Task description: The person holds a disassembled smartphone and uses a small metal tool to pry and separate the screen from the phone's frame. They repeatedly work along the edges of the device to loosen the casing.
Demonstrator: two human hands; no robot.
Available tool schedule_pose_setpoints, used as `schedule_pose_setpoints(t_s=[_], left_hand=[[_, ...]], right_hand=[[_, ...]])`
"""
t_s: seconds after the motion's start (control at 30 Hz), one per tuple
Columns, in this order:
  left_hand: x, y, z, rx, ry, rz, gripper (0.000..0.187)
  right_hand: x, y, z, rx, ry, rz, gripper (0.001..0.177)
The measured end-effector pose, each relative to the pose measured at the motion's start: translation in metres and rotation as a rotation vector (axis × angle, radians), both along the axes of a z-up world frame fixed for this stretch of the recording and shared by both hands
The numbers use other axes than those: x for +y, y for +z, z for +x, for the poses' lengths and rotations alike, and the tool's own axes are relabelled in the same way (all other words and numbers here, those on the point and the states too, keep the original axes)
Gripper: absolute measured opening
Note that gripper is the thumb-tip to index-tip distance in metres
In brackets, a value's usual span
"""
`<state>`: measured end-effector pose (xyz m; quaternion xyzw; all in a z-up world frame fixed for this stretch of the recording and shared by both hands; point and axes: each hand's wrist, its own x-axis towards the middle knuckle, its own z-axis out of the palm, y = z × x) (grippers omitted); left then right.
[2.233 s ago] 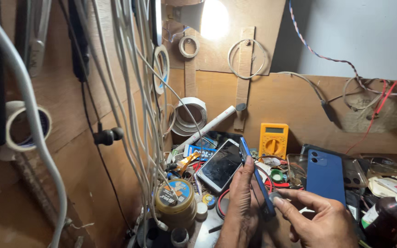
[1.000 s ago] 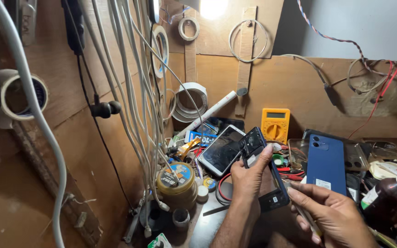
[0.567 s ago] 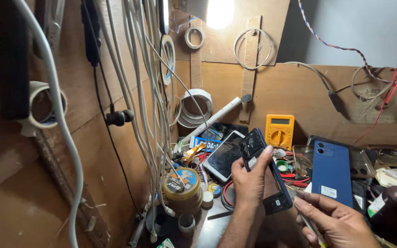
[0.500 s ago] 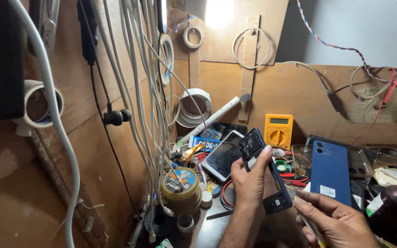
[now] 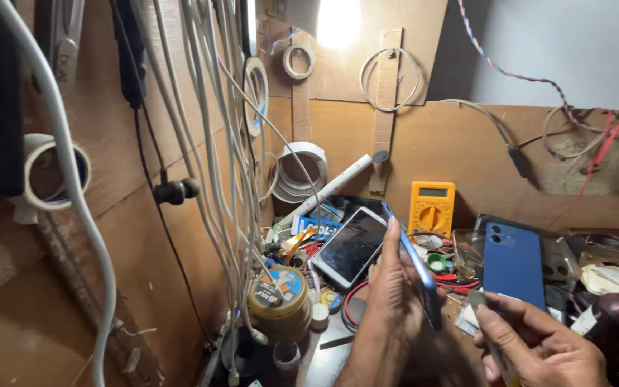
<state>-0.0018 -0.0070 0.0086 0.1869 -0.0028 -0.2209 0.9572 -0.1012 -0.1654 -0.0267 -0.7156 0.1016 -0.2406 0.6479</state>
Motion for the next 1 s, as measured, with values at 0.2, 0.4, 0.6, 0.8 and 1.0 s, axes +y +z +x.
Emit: schedule_pose_setpoints(t_s=[0.2, 0.4, 0.6, 0.8, 1.0], left_hand=[[0.001, -0.019, 0.008, 0.025, -0.325, -0.064, 0.068], [-0.007, -0.03, 0.014, 0.042, -0.213, -0.003, 0.067], [-0.005, -0.038, 0.02, 0.057, -0.204, -0.008, 0.067], [-0.003, -0.044, 0.023, 0.055, -0.219, -0.018, 0.066], [-0.001, -0.045, 0.022, 0.045, -0.239, -0.032, 0.066]], right_hand=[[0.044, 0.019, -0.018, -0.332, -0.007, -0.263, 0.023], [0.075, 0.048, -0.017, -0.464, 0.009, -0.524, 0.031], [0.087, 0.058, -0.005, -0.414, 0.016, -0.541, 0.029], [0.09, 0.06, 0.0, -0.424, 0.04, -0.632, 0.029], [0.091, 0.058, -0.002, -0.419, 0.022, -0.665, 0.03]])
